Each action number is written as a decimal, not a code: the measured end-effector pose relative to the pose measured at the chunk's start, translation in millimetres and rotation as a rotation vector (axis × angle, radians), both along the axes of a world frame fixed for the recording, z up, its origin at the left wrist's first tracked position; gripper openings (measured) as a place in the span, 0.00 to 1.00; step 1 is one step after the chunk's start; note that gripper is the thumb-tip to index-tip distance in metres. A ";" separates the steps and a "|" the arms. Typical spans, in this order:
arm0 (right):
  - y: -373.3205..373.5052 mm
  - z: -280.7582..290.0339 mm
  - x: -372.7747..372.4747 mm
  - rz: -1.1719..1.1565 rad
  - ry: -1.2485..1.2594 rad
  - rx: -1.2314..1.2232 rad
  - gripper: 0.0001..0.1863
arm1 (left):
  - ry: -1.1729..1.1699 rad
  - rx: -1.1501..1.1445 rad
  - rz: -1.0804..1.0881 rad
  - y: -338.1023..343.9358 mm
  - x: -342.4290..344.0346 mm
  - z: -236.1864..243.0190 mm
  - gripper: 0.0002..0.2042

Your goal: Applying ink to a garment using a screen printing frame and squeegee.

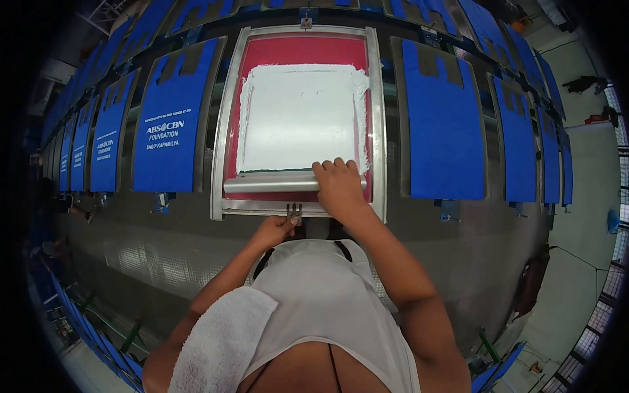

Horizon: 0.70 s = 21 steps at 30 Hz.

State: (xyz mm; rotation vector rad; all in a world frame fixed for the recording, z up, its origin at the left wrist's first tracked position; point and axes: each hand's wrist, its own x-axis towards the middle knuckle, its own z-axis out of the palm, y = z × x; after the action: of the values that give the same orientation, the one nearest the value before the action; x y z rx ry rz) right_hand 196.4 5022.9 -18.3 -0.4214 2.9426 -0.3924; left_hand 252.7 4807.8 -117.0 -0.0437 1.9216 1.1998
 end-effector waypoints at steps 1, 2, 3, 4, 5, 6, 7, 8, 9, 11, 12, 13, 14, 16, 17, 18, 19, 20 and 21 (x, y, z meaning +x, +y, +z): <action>13.5 1.3 -5.1 -0.027 0.023 0.021 0.23 | 0.017 -0.058 0.037 2.8 0.0 -1.9 0.21; 28.3 1.5 -8.7 -0.058 0.019 0.054 0.24 | -0.017 -0.049 0.058 5.7 0.5 -3.2 0.21; 46.2 1.7 -10.4 -0.086 0.050 0.029 0.23 | -0.051 -0.044 0.079 8.4 1.6 -3.3 0.21; 63.4 0.3 -14.7 -0.075 0.058 0.023 0.23 | -0.134 -0.059 0.084 10.5 2.0 -1.7 0.22; 79.7 -3.0 -21.3 -0.126 -0.052 -0.063 0.21 | -0.125 -0.048 0.108 11.6 3.1 1.9 0.23; 92.9 -7.7 -27.8 -0.177 -0.168 -0.147 0.20 | -0.095 -0.037 0.122 11.2 1.9 7.3 0.23; 102.0 -14.3 -33.2 -0.189 -0.145 -0.278 0.18 | -0.041 -0.146 0.016 7.4 -0.3 14.8 0.22; 107.1 -22.3 -38.4 -0.181 -0.167 -0.286 0.18 | 0.006 -0.202 -0.110 2.2 -5.5 22.4 0.22; 109.9 -30.5 -44.8 -0.210 -0.246 -0.573 0.18 | 0.200 -0.303 -0.213 -6.0 -13.0 30.0 0.20; 114.6 -44.5 -55.4 -0.376 -0.392 -0.835 0.16 | 0.528 -0.395 0.165 -28.4 -33.8 44.4 0.17; 115.4 -49.9 -59.7 -0.337 -0.351 -0.890 0.16 | 0.639 -0.406 0.377 -46.6 -53.5 47.8 0.14; 114.9 -54.3 -63.5 -0.407 -0.424 -0.937 0.16 | 0.778 -0.392 0.598 -64.9 -76.5 47.0 0.14; 115.3 -56.8 -66.0 -0.543 -0.484 -0.950 0.16 | 0.800 -0.673 0.556 -80.6 -101.1 41.9 0.16; 114.5 -58.5 -68.3 -0.538 -0.440 -1.054 0.16 | 0.853 -0.655 0.475 -94.4 -131.4 17.9 0.19; 114.2 -57.6 -68.5 -0.550 -0.434 -1.079 0.16 | 0.687 -0.430 0.600 -102.0 -136.8 9.1 0.20; 114.7 -55.4 -66.6 -0.574 -0.460 -1.096 0.16 | 0.434 -0.223 0.680 -107.3 -139.1 1.6 0.21; 115.8 -52.2 -65.6 -0.565 -0.413 -1.110 0.16 | 0.514 -0.207 0.698 -111.3 -136.8 -1.8 0.22; 120.3 -47.8 -63.3 -0.550 -0.412 -1.153 0.16 | 0.444 -0.239 0.693 -111.7 -130.5 -1.9 0.23; 126.2 -43.3 -59.2 -0.551 -0.422 -1.192 0.16 | 0.503 -0.202 0.672 -108.3 -122.0 0.2 0.23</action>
State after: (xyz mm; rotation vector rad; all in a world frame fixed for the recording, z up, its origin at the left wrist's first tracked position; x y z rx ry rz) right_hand 137.2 5149.1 -61.6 0.3666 2.0419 -1.9827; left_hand 130.7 4699.5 -116.9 -0.5842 2.5803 1.5397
